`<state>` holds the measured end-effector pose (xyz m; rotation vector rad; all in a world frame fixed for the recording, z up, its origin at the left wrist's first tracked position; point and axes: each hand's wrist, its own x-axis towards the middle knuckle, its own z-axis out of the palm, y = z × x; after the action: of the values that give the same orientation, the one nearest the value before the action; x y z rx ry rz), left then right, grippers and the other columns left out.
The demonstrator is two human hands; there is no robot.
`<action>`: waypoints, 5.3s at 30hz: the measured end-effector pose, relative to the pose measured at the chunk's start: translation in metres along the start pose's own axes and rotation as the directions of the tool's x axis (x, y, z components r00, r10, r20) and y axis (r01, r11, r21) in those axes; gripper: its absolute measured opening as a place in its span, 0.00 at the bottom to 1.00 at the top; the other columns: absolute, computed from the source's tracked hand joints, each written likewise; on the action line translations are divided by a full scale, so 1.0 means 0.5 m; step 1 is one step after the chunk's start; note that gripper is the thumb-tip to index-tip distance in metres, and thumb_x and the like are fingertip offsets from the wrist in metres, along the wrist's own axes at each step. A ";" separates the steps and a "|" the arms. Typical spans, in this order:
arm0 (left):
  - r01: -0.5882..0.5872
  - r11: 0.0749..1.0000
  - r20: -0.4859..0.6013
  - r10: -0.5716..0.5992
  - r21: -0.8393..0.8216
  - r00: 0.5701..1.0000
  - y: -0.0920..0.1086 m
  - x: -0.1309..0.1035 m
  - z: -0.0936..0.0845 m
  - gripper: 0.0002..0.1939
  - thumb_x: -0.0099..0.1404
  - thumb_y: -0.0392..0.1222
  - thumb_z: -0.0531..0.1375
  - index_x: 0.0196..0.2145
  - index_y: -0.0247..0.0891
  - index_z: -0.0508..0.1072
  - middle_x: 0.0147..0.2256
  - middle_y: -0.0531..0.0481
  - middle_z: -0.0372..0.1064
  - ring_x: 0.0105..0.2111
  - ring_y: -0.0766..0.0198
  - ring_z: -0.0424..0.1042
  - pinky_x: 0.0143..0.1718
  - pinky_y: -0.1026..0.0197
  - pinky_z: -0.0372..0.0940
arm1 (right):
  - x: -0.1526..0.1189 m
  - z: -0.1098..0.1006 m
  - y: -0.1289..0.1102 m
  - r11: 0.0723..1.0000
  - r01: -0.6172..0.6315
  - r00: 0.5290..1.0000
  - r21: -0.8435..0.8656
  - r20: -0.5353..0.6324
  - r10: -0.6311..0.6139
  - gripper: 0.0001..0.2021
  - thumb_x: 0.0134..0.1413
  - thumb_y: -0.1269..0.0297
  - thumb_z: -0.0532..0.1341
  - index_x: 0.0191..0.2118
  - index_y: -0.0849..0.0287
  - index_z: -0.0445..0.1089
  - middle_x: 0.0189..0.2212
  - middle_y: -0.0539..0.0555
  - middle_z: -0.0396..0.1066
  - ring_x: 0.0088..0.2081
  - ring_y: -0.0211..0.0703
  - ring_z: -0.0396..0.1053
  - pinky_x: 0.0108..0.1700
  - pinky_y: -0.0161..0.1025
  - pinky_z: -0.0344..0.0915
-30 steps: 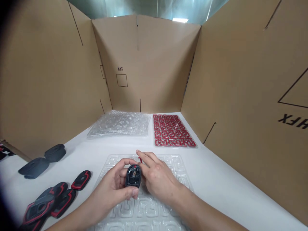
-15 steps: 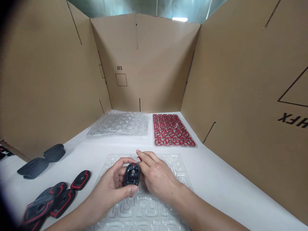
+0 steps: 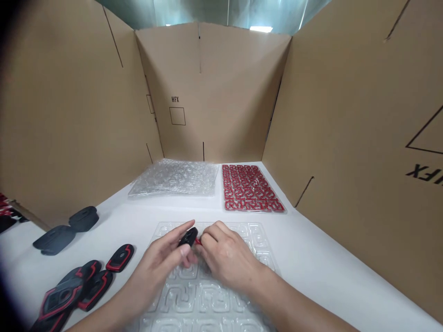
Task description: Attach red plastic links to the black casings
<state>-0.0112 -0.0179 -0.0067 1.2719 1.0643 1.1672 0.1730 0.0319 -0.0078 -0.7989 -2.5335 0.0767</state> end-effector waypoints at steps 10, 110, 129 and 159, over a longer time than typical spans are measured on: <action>0.169 0.892 -0.008 -0.190 -0.419 0.982 -0.009 0.026 0.002 0.21 0.63 0.49 0.57 0.40 0.25 0.75 0.33 0.36 0.77 0.30 0.54 0.76 0.30 0.57 0.67 | -0.002 -0.009 -0.003 0.986 0.024 0.990 0.166 -0.143 0.000 0.12 0.68 0.65 0.50 0.35 0.58 0.69 0.32 0.54 0.67 0.35 0.42 0.62 0.37 0.40 0.63; 0.055 0.983 -0.032 -0.061 -0.174 0.998 -0.001 0.029 -0.005 0.16 0.58 0.48 0.66 0.40 0.35 0.77 0.39 0.42 0.75 0.33 0.58 0.74 0.28 0.61 0.68 | 0.003 -0.008 0.003 0.760 -0.312 0.918 0.571 -0.024 0.395 0.09 0.64 0.60 0.56 0.42 0.56 0.71 0.34 0.52 0.76 0.34 0.42 0.72 0.37 0.37 0.66; -0.019 1.000 -0.097 0.020 0.016 0.995 0.013 0.026 -0.016 0.11 0.61 0.44 0.63 0.40 0.39 0.79 0.35 0.46 0.77 0.34 0.59 0.72 0.33 0.62 0.64 | -0.002 -0.010 0.003 0.842 -0.137 0.965 0.522 -0.120 0.232 0.11 0.66 0.63 0.54 0.40 0.55 0.74 0.34 0.54 0.74 0.36 0.43 0.71 0.40 0.39 0.65; 0.064 0.972 -0.090 -0.086 -0.224 0.992 0.008 0.029 -0.020 0.07 0.56 0.41 0.66 0.29 0.36 0.73 0.24 0.54 0.65 0.23 0.69 0.59 0.25 0.67 0.56 | -0.013 0.003 -0.007 0.916 -0.140 0.938 0.376 -0.246 0.244 0.14 0.58 0.69 0.60 0.50 0.55 0.63 0.36 0.53 0.71 0.35 0.42 0.70 0.38 0.39 0.68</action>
<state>-0.0193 -0.0022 -0.0024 1.0010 1.0145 1.2635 0.1753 0.0257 -0.0112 -0.8421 -2.0765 0.4386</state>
